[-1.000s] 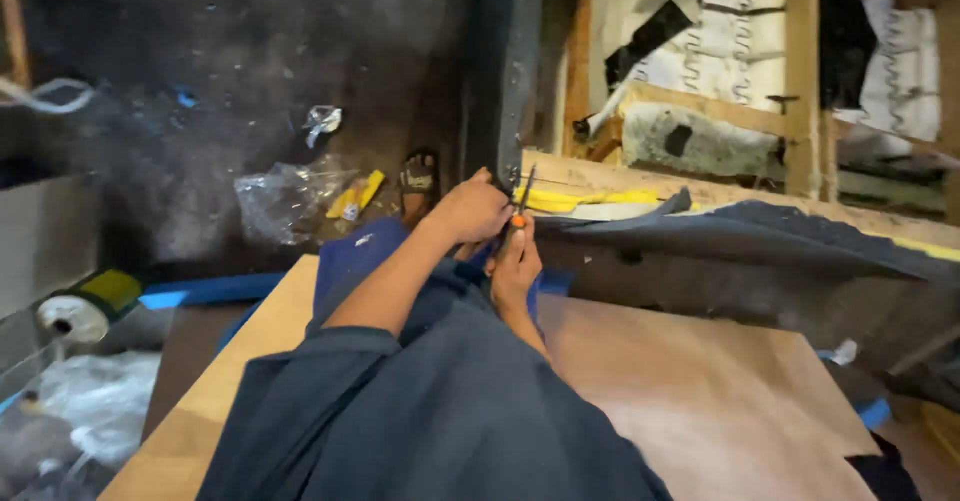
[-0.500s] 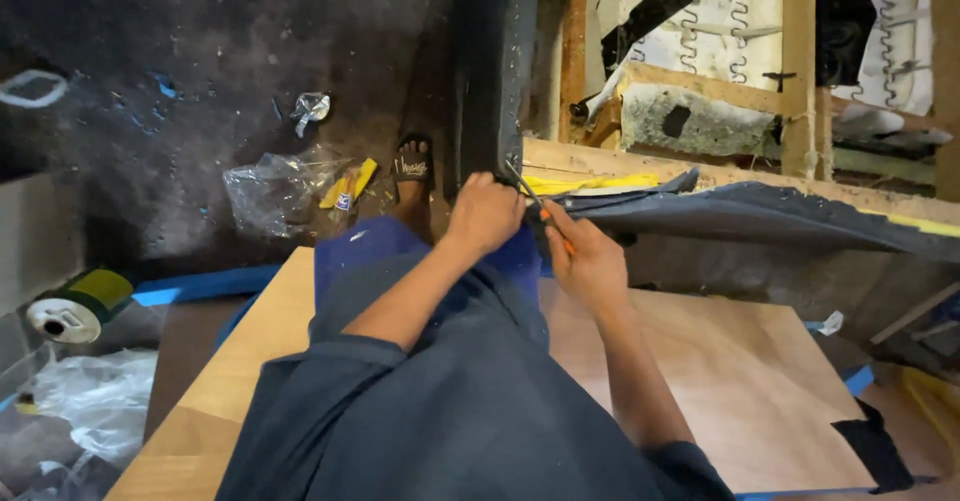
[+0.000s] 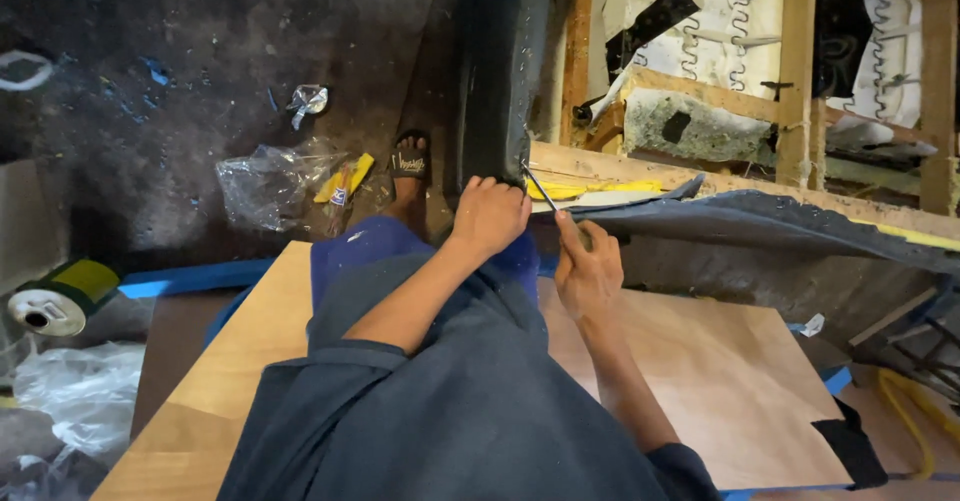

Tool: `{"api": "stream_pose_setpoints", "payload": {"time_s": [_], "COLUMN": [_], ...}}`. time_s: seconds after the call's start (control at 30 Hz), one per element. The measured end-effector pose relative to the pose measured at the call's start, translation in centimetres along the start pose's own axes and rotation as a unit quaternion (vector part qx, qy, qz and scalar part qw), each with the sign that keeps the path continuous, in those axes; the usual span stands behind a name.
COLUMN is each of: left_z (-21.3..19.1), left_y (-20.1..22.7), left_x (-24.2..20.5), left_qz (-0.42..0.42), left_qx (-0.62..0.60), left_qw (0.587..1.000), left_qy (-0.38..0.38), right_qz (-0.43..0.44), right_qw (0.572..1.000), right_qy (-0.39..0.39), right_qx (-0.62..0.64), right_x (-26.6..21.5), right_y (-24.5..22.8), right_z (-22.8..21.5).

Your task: Removing old fabric and staples from a furniture frame using a screwdriver as a prying tool.

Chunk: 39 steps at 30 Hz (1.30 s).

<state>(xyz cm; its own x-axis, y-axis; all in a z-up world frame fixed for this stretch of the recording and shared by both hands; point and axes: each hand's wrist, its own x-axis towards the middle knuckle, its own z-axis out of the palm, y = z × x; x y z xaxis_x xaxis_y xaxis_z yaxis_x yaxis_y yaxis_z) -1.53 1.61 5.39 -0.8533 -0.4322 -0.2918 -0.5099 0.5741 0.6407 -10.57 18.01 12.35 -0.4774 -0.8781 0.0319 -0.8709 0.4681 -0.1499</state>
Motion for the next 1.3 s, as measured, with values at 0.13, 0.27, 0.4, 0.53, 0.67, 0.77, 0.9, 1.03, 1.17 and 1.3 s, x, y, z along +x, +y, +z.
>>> {"api": "stream_pose_setpoints", "payload": {"time_s": [0.13, 0.27, 0.4, 0.53, 0.67, 0.77, 0.9, 1.03, 1.17, 1.3], "left_z": [-0.5, -1.2, -1.4, -1.4, -1.5, -1.8, -3.1, -6.0, -7.5, -5.8], "left_y": [0.2, 0.1, -0.1, -0.2, -0.2, -0.2, 0.1, 0.9, 0.9, 0.1], "left_x": [0.2, 0.5, 0.6, 0.6, 0.6, 0.6, 0.5, 0.1, -0.3, -0.3], "left_qz": [-0.02, -0.02, -0.018, -0.023, -0.028, -0.018, -0.025, -0.03, -0.021, -0.02], "left_qx": [-0.001, -0.006, -0.002, -0.012, -0.018, -0.013, -0.025, -0.044, -0.047, -0.047], "left_qw": [1.0, 0.999, 0.998, 0.997, 0.997, 0.997, 0.993, 0.989, 0.988, 0.988], "left_qy": [-0.01, -0.05, -0.056, -0.07, -0.075, -0.079, -0.114, -0.141, -0.147, -0.144], "right_qz": [-0.006, 0.006, 0.013, 0.006, -0.018, -0.035, -0.057, -0.069, -0.067, -0.062], "right_qw": [0.999, 1.0, 1.0, 0.999, 0.998, 0.997, 0.995, 0.996, 0.996, 0.995], "right_qy": [0.027, 0.024, 0.026, 0.031, 0.046, 0.052, 0.065, 0.059, 0.061, 0.072], "right_qx": [0.015, 0.007, 0.006, -0.007, -0.03, -0.035, -0.039, -0.024, -0.018, -0.022], "right_x": [-0.3, -0.1, -0.1, -1.0, -0.7, -0.3, -0.1, -0.7, -1.1, 0.1], "right_y": [0.3, -0.1, -0.5, 0.0, 0.4, 0.7, 1.8, 2.7, 2.7, 1.5], "right_z": [0.5, 1.5, 1.1, 1.6, 2.3, 2.1, 2.7, 2.8, 3.0, 2.7]}}
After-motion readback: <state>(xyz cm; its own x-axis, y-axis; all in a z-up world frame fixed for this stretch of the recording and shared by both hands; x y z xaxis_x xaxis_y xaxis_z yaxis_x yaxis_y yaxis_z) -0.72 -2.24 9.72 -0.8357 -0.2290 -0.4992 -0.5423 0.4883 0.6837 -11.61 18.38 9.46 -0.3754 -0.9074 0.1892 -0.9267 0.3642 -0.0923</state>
